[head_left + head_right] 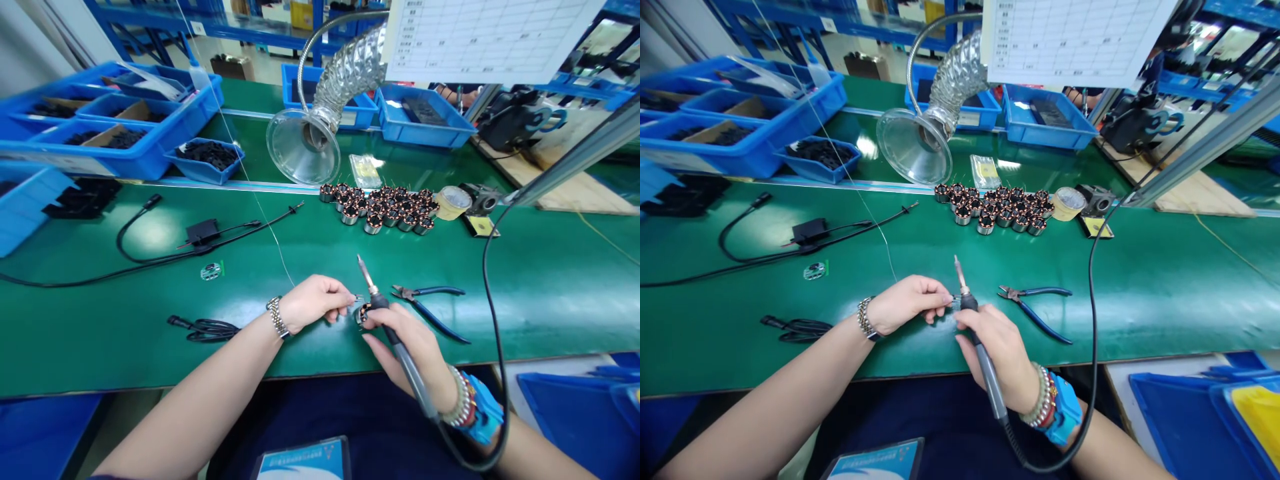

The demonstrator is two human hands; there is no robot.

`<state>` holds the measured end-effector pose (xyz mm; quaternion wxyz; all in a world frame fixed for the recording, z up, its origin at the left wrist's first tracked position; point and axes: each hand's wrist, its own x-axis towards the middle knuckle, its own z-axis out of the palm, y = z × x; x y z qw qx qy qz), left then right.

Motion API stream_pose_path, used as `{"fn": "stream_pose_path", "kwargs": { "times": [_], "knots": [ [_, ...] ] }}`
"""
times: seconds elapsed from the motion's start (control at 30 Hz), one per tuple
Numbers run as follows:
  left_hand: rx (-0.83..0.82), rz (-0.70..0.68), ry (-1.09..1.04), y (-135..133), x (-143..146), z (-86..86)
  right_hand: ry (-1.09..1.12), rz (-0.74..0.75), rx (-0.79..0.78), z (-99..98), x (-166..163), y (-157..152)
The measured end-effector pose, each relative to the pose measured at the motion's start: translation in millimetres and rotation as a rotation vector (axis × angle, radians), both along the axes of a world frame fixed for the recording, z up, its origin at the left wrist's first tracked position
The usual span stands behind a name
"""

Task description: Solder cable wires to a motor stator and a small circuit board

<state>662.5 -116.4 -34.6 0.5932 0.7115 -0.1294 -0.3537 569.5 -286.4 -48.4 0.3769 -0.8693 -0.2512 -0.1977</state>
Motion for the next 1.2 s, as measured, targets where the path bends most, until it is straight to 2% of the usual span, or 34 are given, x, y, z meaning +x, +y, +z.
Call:
{"fn": "stream_pose_path", "kwargs": {
  "times": [0.1,0.2,0.37,0.53,0.87,1.0,1.2],
  "knots": [
    [-0.011,0.002,0.008,0.5,-0.2,-0.9,-0.047,-0.003,-0.07,-3.1,2.2,2.6],
    [-0.021,0.008,0.029,0.9,0.2,-1.4,-0.088,-0.05,-0.058,-5.8,12.5,3.3],
    [-0.01,0.006,0.039,0.9,1.0,-0.8,0.034,-0.202,0.159,-7.5,27.7,2.4],
    [0.004,-0.021,0.008,0.6,-1.4,1.7,0.197,-0.185,0.272,-2.9,31.5,6.4],
    [0.079,-0.072,-0.093,3.0,-1.6,3.9,0.139,-0.148,0.126,3.1,21.8,-2.7],
    [0.082,-0.079,-0.088,3.5,-1.4,5.4,0.076,-0.165,0.069,15.9,14.0,-14.9],
    [0.095,-0.092,-0.044,2.1,-1.8,6.2,0.002,-0.097,-0.042,42.9,1.4,-31.8]
  ]
}}
